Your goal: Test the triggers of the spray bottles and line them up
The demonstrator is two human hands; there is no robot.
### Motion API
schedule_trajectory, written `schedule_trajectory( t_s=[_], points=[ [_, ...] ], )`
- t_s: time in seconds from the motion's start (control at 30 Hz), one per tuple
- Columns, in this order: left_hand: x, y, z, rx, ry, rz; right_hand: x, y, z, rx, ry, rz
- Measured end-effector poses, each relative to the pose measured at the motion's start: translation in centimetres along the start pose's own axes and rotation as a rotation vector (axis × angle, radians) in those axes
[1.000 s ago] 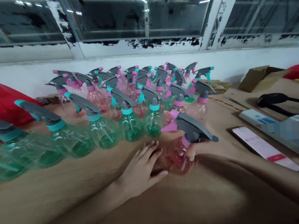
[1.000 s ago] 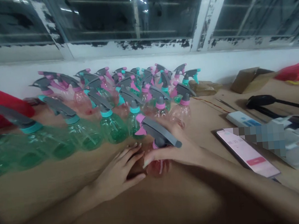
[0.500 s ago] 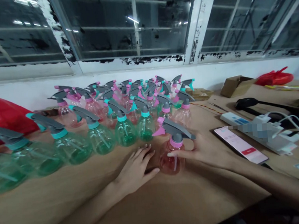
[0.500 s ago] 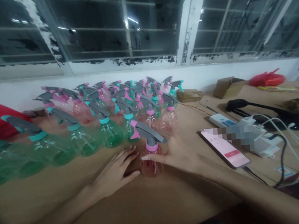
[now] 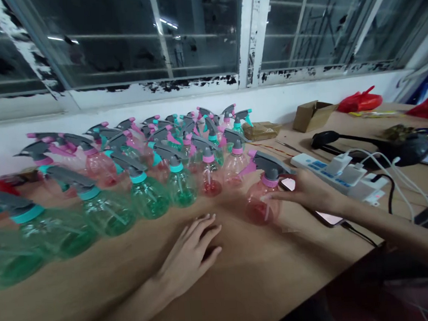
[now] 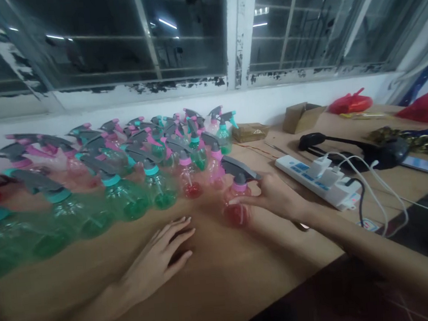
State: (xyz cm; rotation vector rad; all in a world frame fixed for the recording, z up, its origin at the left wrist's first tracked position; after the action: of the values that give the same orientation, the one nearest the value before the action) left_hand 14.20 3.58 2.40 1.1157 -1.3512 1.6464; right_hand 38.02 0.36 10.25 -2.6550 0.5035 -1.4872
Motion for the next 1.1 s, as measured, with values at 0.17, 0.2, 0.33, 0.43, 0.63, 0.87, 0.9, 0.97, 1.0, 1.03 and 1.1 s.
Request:
schedule_trajectory(
  t_s=[0.17, 0.2, 0.33, 0.43, 0.63, 0.87, 0.9, 0.97, 1.0, 1.03, 1.1],
  points=[
    [-0.1, -2.2, 2.4, -0.147, 0.09, 0.063, 0.5, -2.5, 3.3, -0.006, -0.116, -0.005],
    [-0.1, -2.6, 2.6, -0.16, 0.101, 0.066, 0.5, -3.0, 3.9, -0.007, -0.137, -0.001],
    [-0.1, -3.8, 2.9, -0.161, 0.127, 0.079, 0.5, -5.3, 5.9, -0.02, -0.221, 0.033],
    [-0.3, -4.4, 2.8, -0.159, 0.137, 0.084, 0.4, -6.9, 6.9, -0.03, -0.269, 0.051],
    [-0.5, -4.7, 1.7, -0.097, 0.164, 0.076, -0.3, -9.8, 8.0, -0.019, -0.363, 0.055],
    [-0.6, -4.6, 0.6, -0.041, 0.178, 0.07, -0.5, -10.7, 7.4, 0.015, -0.384, 0.047],
    [-0.6, -4.6, 0.5, -0.032, 0.18, 0.07, -0.5, -10.8, 7.4, 0.016, -0.378, 0.049],
    [-0.5, -4.5, 0.3, -0.02, 0.183, 0.079, -0.5, -10.7, 7.4, 0.011, -0.365, 0.055],
    [-0.4, -4.4, 0.3, -0.016, 0.185, 0.084, -0.5, -10.6, 7.5, 0.004, -0.357, 0.063],
    [-0.4, -4.4, 0.2, -0.014, 0.185, 0.09, -0.5, -10.4, 7.6, -0.005, -0.35, 0.072],
    [-0.2, -4.5, 0.1, -0.012, 0.179, 0.095, -0.5, -9.6, 7.7, -0.027, -0.337, 0.092]
  ],
)
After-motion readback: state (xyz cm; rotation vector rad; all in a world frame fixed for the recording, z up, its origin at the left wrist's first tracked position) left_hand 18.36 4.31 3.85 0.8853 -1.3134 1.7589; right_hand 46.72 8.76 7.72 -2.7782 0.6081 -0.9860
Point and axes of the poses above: each hand's wrist, its own y-axis away from the middle knuckle, its own x-axis out of the back of the hand, z = x × y, the point moved 8 cm from there along -y, towards the middle knuckle, and after that the axes turned 13 degrees about -x, right-handed, at the moved point
